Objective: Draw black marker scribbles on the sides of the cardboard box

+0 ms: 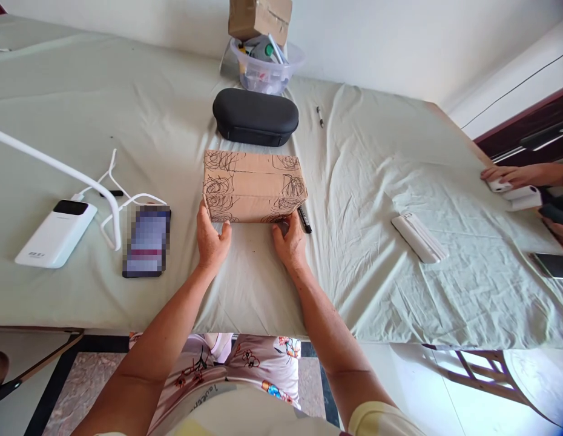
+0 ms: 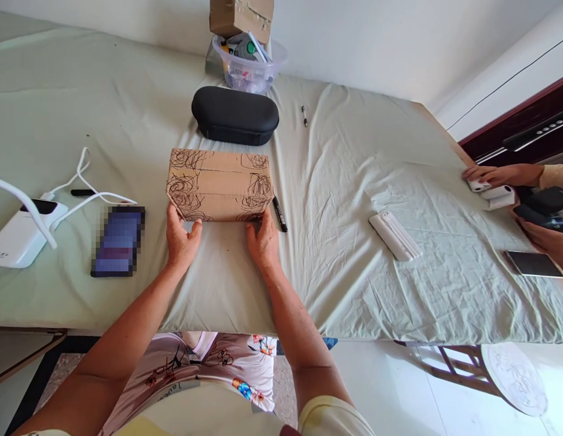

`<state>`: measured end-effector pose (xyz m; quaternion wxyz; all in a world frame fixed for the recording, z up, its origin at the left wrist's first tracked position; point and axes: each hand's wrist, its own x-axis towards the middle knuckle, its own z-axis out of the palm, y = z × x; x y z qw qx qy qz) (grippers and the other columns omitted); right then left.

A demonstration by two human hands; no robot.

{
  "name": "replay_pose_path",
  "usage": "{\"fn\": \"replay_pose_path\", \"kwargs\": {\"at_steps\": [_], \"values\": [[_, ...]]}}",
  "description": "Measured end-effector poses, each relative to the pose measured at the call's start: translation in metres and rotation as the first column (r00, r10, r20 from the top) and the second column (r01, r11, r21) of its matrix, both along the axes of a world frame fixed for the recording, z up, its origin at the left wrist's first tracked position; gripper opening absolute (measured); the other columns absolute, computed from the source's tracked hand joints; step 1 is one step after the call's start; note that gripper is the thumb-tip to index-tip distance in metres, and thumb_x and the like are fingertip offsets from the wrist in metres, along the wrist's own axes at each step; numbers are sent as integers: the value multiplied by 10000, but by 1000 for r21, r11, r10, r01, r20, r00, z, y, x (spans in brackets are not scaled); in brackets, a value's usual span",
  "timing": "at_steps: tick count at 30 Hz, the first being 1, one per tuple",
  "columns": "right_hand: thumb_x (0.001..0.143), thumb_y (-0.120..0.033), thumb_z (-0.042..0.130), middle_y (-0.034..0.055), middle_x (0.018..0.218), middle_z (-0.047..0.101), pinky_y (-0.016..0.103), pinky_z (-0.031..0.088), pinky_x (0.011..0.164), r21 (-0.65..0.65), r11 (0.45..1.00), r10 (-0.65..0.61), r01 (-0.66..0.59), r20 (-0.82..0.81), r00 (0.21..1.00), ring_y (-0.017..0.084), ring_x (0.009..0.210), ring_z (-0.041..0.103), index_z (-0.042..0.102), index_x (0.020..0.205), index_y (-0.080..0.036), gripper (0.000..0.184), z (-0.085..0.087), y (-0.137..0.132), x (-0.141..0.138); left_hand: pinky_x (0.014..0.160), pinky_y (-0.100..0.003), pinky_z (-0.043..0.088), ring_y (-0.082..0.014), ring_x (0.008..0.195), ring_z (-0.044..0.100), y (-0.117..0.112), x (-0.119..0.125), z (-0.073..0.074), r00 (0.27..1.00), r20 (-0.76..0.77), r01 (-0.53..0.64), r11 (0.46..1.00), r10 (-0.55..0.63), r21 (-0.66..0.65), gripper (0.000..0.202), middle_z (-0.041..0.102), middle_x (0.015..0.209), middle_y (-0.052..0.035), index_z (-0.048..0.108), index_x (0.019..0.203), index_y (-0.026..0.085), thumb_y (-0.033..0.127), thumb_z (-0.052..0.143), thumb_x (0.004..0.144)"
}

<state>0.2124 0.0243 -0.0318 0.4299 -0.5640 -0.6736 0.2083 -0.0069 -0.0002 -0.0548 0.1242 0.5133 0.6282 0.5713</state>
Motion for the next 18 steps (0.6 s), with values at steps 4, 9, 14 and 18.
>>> {"fn": "replay_pose_path", "kwargs": {"at_steps": [4, 9, 14, 18], "values": [[855, -284, 575, 155, 1430, 689, 541, 559, 1108, 1, 1000, 3, -3, -13, 1000, 308, 1244, 685, 461, 1543, -216, 700, 1, 1, 0, 1282, -468, 441, -295, 1508, 541, 2, -6, -1, 999, 18, 29, 999, -29, -13, 768, 548, 1580, -201, 345, 1607, 199, 234, 694, 924], [842, -288, 589, 145, 1387, 703, 544, 570, 1079, -25, 1000, 6, -7, -46, 999, 327, 1200, 693, 482, 1532, -201, 703, 2, 3, 0, 1200, -417, 514, -259, 1383, 636, 6, -10, 5, 994, 95, 48, 999, -47, -7, 619, 648, 1452, -142, 475, 1506, 215, 233, 690, 926], [854, -329, 616, 101, 1271, 730, 493, 579, 1021, -3, 1000, -15, 15, -101, 995, 254, 1044, 709, 462, 1562, -246, 729, 2, 6, 4, 1023, -332, 581, -225, 1241, 699, 1, -8, 28, 970, 233, 67, 998, -70, 20, 501, 714, 1360, -102, 572, 1391, 224, 213, 664, 899], [917, -439, 633, 81, 1180, 728, 454, 580, 986, 113, 991, -53, 66, -113, 992, 204, 965, 698, 437, 1589, -240, 728, 11, 4, 5, 903, -295, 569, -222, 1190, 707, -5, -4, 46, 977, 214, -11, 998, -3, 66, 459, 729, 1334, -102, 601, 1352, 209, 257, 651, 898]]}}
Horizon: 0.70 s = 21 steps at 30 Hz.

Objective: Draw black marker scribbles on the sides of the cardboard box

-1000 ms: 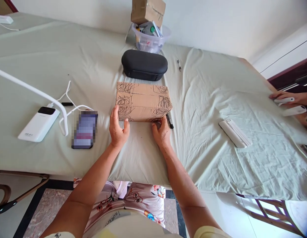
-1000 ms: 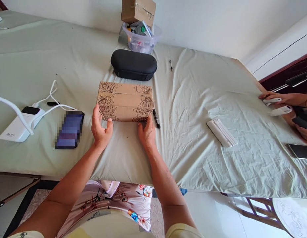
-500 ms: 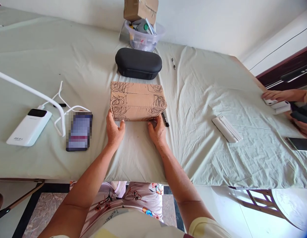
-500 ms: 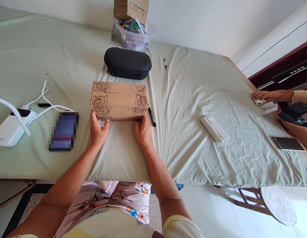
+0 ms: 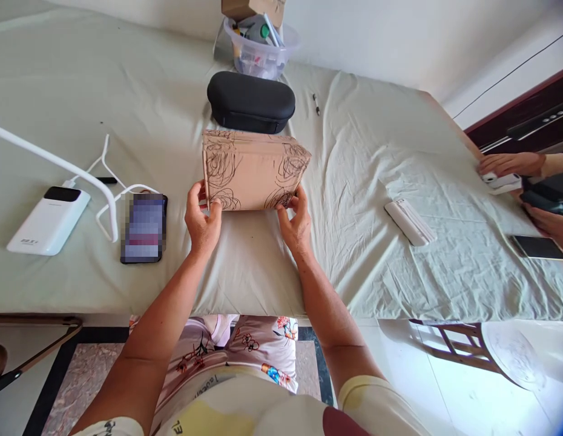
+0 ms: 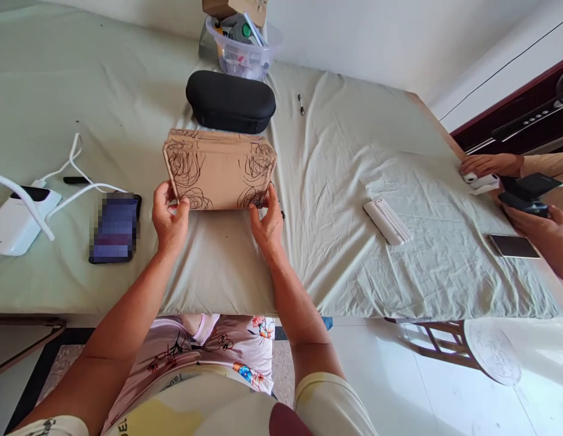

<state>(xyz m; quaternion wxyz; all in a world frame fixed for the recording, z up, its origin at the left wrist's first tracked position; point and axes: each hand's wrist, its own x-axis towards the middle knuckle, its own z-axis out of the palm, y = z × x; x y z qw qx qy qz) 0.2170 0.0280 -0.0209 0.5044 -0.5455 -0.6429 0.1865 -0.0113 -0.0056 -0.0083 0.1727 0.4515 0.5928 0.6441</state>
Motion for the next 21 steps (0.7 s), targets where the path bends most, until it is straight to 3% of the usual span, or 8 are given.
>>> {"fn": "replay_pose_path", "kwargs": {"at_steps": [3, 7, 13, 15, 18, 21], "values": [[980, -525, 601, 78, 1131, 727, 433, 593, 946, 114, 992, -43, 47, -43, 998, 191, 935, 694, 476, 1555, -238, 655, 11, -5, -1, 882, -293, 560, -220, 1158, 703, -4, 1, 8, 998, -39, -50, 997, 52, 66, 414, 734, 1264, -100, 613, 1327, 197, 366, 624, 950], [1033, -548, 549, 84, 1119, 713, 441, 601, 970, 270, 961, -39, 57, -71, 997, 202, 983, 694, 556, 1471, -244, 533, 23, -10, -1, 900, -299, 553, -216, 1151, 693, -6, 0, 11, 992, -114, -33, 977, 59, 210, 436, 717, 1262, -113, 618, 1331, 178, 444, 578, 987], [1045, -486, 530, 100, 1141, 706, 454, 612, 965, 264, 964, -32, 28, 12, 999, 213, 990, 692, 652, 1327, -230, 400, 19, -5, 3, 919, -338, 549, -232, 1134, 684, -5, -4, 7, 955, -281, -50, 985, 96, 168, 423, 701, 1272, -136, 594, 1341, 167, 399, 557, 989], [1048, -454, 514, 120, 1201, 699, 480, 607, 1003, 261, 965, -43, 27, 55, 998, 231, 1056, 696, 636, 1364, -228, 407, 16, -3, 3, 1036, -403, 524, -277, 1237, 657, -5, -6, 7, 918, -372, -77, 983, 136, 169, 453, 677, 1335, -175, 596, 1354, 150, 395, 571, 974], [1060, -429, 475, 157, 1380, 649, 547, 528, 1152, 307, 950, -109, 51, 176, 978, 284, 1309, 639, 597, 1451, -236, 453, 16, -6, 0, 1230, -513, 370, -359, 1448, 542, -7, -3, 8, 816, -535, -118, 969, 220, 219, 477, 618, 1471, -222, 637, 1342, 144, 409, 607, 946], [1071, -417, 435, 147, 1558, 577, 592, 402, 1263, 341, 939, -173, 42, 362, 916, 316, 1510, 511, 518, 1568, -262, 527, 18, -16, -13, 1285, -535, 264, -375, 1532, 488, -12, 9, 10, 726, -657, -52, 970, 201, 240, 444, 627, 1517, -209, 669, 1354, 167, 383, 597, 972]]}}
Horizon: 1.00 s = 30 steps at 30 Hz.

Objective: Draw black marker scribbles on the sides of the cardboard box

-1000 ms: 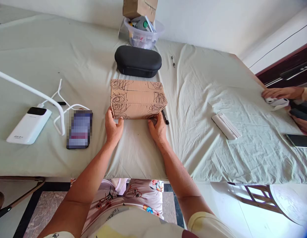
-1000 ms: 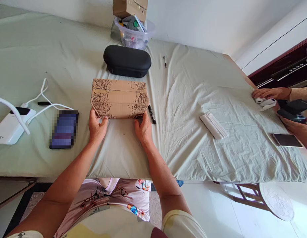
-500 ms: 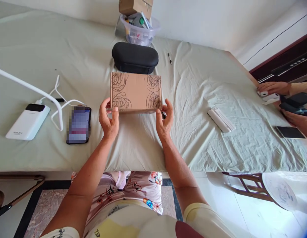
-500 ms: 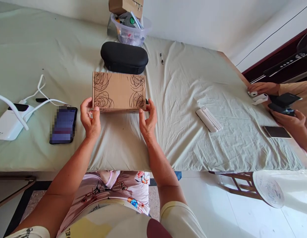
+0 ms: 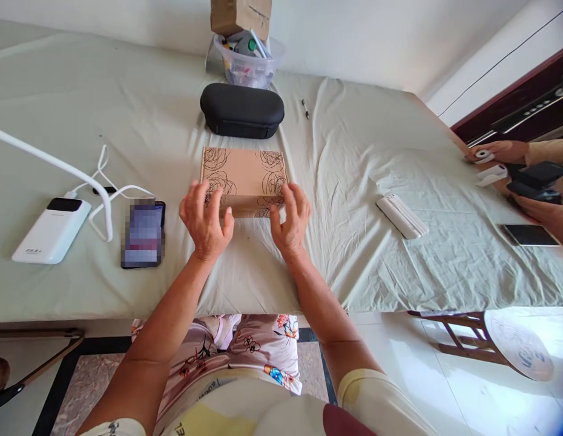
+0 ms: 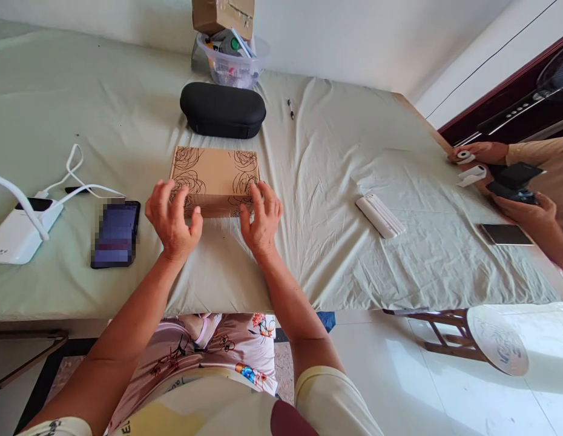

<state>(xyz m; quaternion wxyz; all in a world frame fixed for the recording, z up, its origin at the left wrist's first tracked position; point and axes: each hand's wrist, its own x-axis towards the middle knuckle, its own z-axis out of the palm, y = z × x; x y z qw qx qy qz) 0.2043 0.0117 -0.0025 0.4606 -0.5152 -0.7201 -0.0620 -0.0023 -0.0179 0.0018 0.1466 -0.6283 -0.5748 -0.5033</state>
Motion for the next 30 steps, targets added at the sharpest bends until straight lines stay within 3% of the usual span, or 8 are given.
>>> {"fn": "replay_pose_path", "kwargs": {"at_steps": [3, 6, 11, 18, 20, 23, 26, 30], "values": [[1077, -392, 417, 98, 1647, 538, 563, 245, 1358, -30, 999, 39, -33, 221, 974, 291, 1616, 396, 490, 1608, -272, 549, 0, -13, -21, 1326, -519, 174, -339, 1554, 495, -4, 16, -2, 989, -104, 102, 994, -106, -45, 439, 659, 1525, -178, 649, 1421, 189, 321, 561, 1012], [1095, -308, 359, 67, 1641, 563, 492, 161, 1392, -26, 998, 59, -53, 368, 928, 219, 1613, 409, 494, 1607, -269, 531, -3, -19, -37, 1349, -503, 120, -295, 1549, 517, -6, 26, -6, 978, -133, 145, 984, -159, -106, 456, 653, 1544, -174, 621, 1468, 185, 224, 508, 1028], [1098, -359, 383, 84, 1660, 541, 513, 129, 1395, -37, 999, 25, -11, 401, 916, 231, 1622, 391, 484, 1613, -243, 538, -3, -16, -31, 1353, -534, 59, -310, 1561, 503, -4, 22, -4, 979, -103, 151, 966, -175, -209, 516, 619, 1584, -161, 606, 1504, 208, 196, 554, 991], [1037, -329, 468, 114, 1712, 432, 620, 337, 1321, -116, 992, -42, 49, 67, 997, 313, 1645, 336, 531, 1571, -275, 540, -8, 5, 4, 1319, -628, 150, -414, 1617, 375, 1, -4, 1, 997, 70, 34, 972, -18, -233, 489, 538, 1637, -207, 675, 1420, 192, 297, 630, 945], [1014, -302, 474, 130, 1686, 460, 588, 467, 1245, -153, 988, 15, -22, -48, 999, 311, 1563, 464, 504, 1585, -274, 572, -11, 10, 7, 1305, -618, 240, -420, 1604, 378, 5, -12, -2, 990, 142, 13, 978, 17, -210, 487, 502, 1646, -211, 690, 1397, 196, 307, 656, 923], [961, -235, 486, 150, 1571, 593, 471, 634, 1035, -308, 939, 113, -151, -138, 984, 258, 1197, 727, 372, 1661, -252, 710, -12, 10, 4, 1257, -537, 401, -355, 1524, 479, 9, -17, -9, 959, 282, 67, 969, 3, -237, 569, 516, 1602, -185, 610, 1486, 231, 330, 646, 927], [917, -194, 505, 154, 1525, 638, 420, 655, 954, -408, 893, 127, -190, -178, 976, 209, 963, 760, 300, 1688, -228, 799, -10, 6, -1, 1263, -539, 411, -355, 1534, 458, 10, -14, -13, 946, 323, 124, 952, -29, -278, 703, 476, 1615, -199, 490, 1579, 211, 351, 652, 910], [904, -199, 512, 155, 1563, 607, 451, 633, 1016, -386, 901, 149, -196, -148, 978, 239, 1098, 720, 267, 1692, -195, 826, -9, 5, -1, 1293, -591, 367, -387, 1595, 378, 7, -9, -13, 950, 311, 133, 937, -28, -322, 783, 374, 1686, -211, 411, 1624, 215, 295, 663, 886]]}}
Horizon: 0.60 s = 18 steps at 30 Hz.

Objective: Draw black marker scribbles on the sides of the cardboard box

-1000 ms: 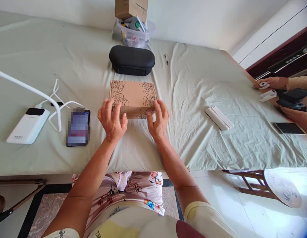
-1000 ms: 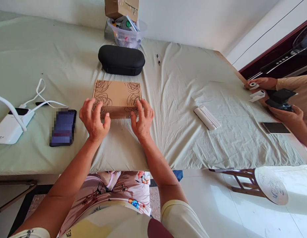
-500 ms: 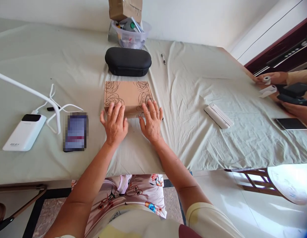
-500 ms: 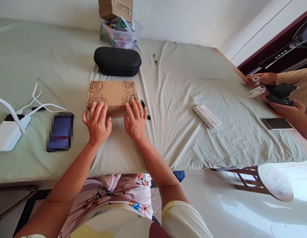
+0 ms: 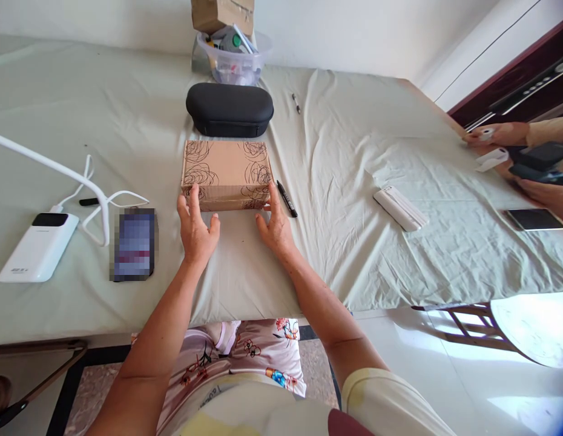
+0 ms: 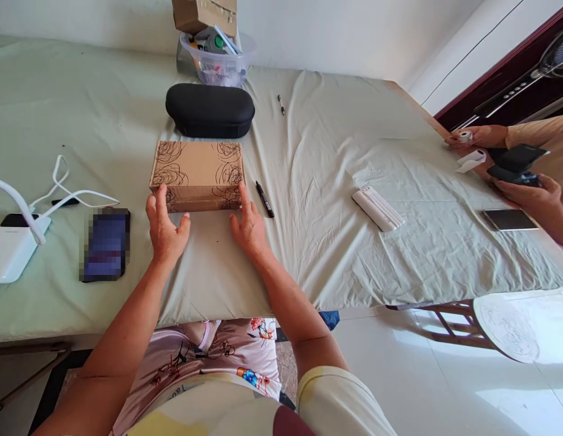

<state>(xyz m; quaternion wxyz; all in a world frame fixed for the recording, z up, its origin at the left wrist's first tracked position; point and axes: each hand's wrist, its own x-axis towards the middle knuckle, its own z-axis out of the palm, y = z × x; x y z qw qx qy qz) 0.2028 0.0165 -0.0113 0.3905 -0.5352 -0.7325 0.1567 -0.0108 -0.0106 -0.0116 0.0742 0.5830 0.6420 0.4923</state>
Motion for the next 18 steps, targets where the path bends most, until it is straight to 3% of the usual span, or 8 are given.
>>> {"fn": "replay_pose_path", "kwargs": {"at_steps": [4, 7, 11, 18], "values": [[870, -177, 513, 136, 1612, 568, 491, 606, 1078, 67, 997, 27, -30, 41, 999, 261, 1165, 677, 185, 1711, -185, 903, -2, 2, 2, 1240, -615, 443, -420, 1619, 343, -2, 2, 0, 1000, -10, -9, 997, 8, -83, 921, 297, 1731, -221, 335, 1668, 234, 188, 699, 823], [871, -179, 521, 93, 1703, 469, 476, 607, 1102, 38, 999, 24, -24, -2, 1000, 251, 1259, 654, 166, 1719, -247, 923, -3, 1, 0, 1261, -638, 406, -427, 1636, 310, -1, 1, 0, 1000, -14, 7, 997, -8, -76, 922, 285, 1740, -229, 336, 1666, 221, 187, 703, 821], [875, -185, 537, 81, 1719, 449, 459, 590, 1145, 19, 1000, 16, -15, -56, 998, 244, 1361, 611, 186, 1720, -268, 918, -4, 1, -1, 1293, -632, 353, -414, 1620, 343, 0, -1, 1, 1000, -25, 10, 999, -12, -50, 863, 351, 1699, -237, 382, 1645, 198, 212, 680, 836], [942, -301, 526, 97, 1691, 483, 399, 624, 1022, 86, 996, -9, 17, -88, 996, 208, 1110, 674, 223, 1711, -274, 827, -5, 3, 3, 1115, -522, 553, -382, 1467, 528, 1, -5, 2, 999, -41, -7, 1000, 7, 5, 734, 502, 1570, -204, 477, 1605, 257, 395, 690, 916]]}}
